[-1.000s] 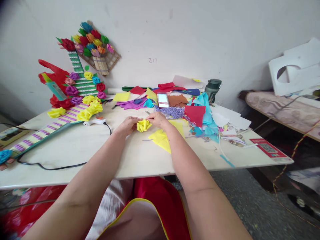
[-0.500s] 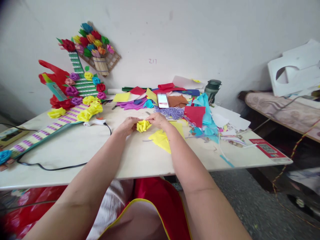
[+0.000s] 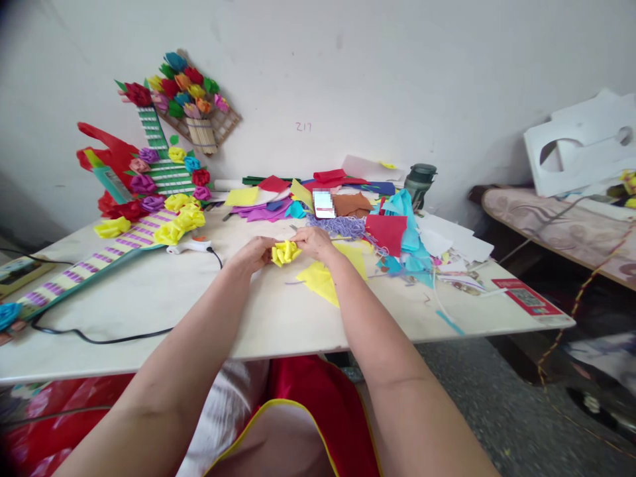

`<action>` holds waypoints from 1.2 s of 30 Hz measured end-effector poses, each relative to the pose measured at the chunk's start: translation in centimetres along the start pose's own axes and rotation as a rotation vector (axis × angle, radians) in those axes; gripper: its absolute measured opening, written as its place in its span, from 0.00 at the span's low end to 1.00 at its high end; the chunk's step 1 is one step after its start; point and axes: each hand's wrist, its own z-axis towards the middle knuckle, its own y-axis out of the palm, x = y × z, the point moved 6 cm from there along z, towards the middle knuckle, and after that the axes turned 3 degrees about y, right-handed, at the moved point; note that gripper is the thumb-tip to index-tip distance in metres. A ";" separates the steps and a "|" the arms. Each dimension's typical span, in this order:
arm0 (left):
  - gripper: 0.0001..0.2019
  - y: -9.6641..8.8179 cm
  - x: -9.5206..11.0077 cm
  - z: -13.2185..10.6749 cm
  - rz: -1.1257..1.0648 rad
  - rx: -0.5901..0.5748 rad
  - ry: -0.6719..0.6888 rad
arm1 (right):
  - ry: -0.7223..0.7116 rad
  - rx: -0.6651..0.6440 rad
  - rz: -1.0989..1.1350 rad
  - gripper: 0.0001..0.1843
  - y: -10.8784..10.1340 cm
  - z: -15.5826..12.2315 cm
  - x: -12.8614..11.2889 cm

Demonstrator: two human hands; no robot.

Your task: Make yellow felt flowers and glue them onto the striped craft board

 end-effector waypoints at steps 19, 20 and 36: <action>0.12 0.0 0.1 -0.4 -0.103 -0.067 -0.038 | -0.011 -0.003 -0.080 0.15 -0.4 0.1 -0.9; 0.15 0.1 0.0 -0.5 -0.128 -0.089 -0.062 | -0.009 -0.005 -0.074 0.15 -0.4 0.1 -0.8; 0.23 0.9 1.6 -1.6 -0.045 -0.334 0.254 | 0.026 0.136 -0.058 0.14 -1.2 -0.1 -0.2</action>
